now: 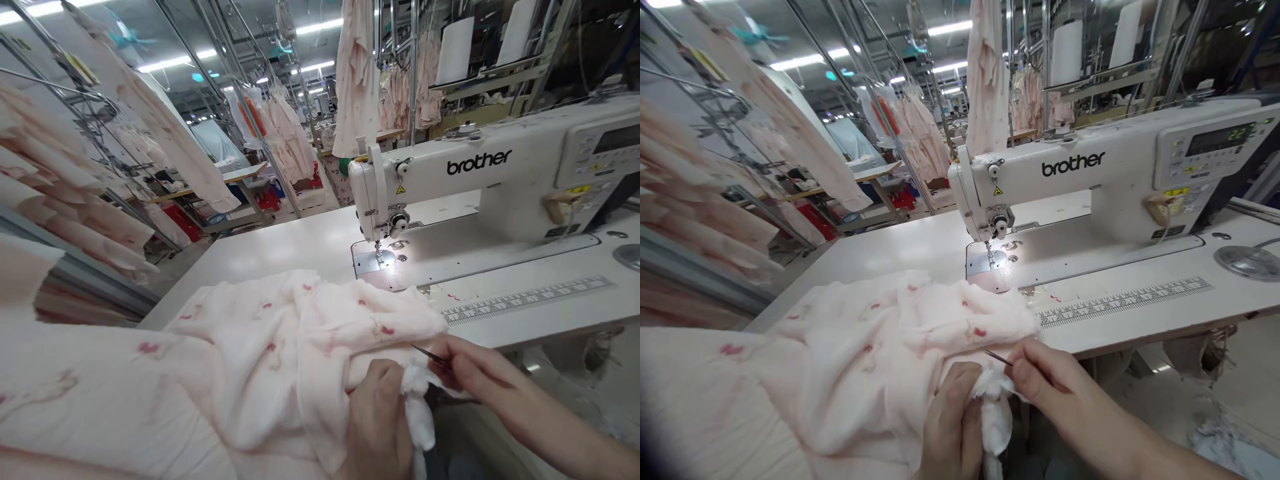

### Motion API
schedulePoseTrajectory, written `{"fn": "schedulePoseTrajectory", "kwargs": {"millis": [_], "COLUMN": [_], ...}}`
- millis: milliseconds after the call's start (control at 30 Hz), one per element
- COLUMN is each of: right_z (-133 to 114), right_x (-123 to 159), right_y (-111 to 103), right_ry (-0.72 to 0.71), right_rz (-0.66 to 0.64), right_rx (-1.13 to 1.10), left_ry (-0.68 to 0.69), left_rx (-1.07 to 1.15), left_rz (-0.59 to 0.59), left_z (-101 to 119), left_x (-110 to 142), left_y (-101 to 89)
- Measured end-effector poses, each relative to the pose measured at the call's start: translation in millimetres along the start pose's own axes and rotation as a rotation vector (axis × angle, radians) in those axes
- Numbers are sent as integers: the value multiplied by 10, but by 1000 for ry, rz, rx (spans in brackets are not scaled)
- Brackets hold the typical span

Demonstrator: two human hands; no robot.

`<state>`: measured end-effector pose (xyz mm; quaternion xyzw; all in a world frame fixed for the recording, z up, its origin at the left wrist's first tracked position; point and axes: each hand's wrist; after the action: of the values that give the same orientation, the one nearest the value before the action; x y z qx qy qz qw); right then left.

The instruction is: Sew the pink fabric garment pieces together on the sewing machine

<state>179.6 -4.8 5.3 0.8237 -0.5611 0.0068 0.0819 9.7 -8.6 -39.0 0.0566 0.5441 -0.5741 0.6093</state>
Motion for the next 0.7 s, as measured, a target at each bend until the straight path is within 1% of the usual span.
{"fn": "schedulePoseTrajectory", "kwargs": {"millis": [100,200,300,367,533,700], "right_z": [-139,-176,-111,-60,-6,-2], "right_x": [130,197,206,200,182,179], "right_y": [-52,-14,20,16,-17,-17], "right_ry": [-50,-50,-1,13,67,124], "right_rz": [-8,-23,4,4,-79,-58], "right_rx": [263,360,425,443,408,409], "left_ry": [49,84,102,111,129,182], "left_rx": [-47,-101,-126,-121,-183,-289], "left_rz": [-22,19,34,26,48,76], "left_z": [-48,-67,-73,-76,-79,-80], "left_x": [9,25,58,79,101,93], "left_y": [-40,-39,-17,-10,-22,-27]}}
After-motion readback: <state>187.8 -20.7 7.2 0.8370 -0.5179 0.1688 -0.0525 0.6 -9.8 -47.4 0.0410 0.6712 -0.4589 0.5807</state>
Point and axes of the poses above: each hand's wrist, its own x-axis away from the middle knuckle, its own y-axis out of the palm, z = x × y, and after that the axes turned 7 degrees about -x, right-handed
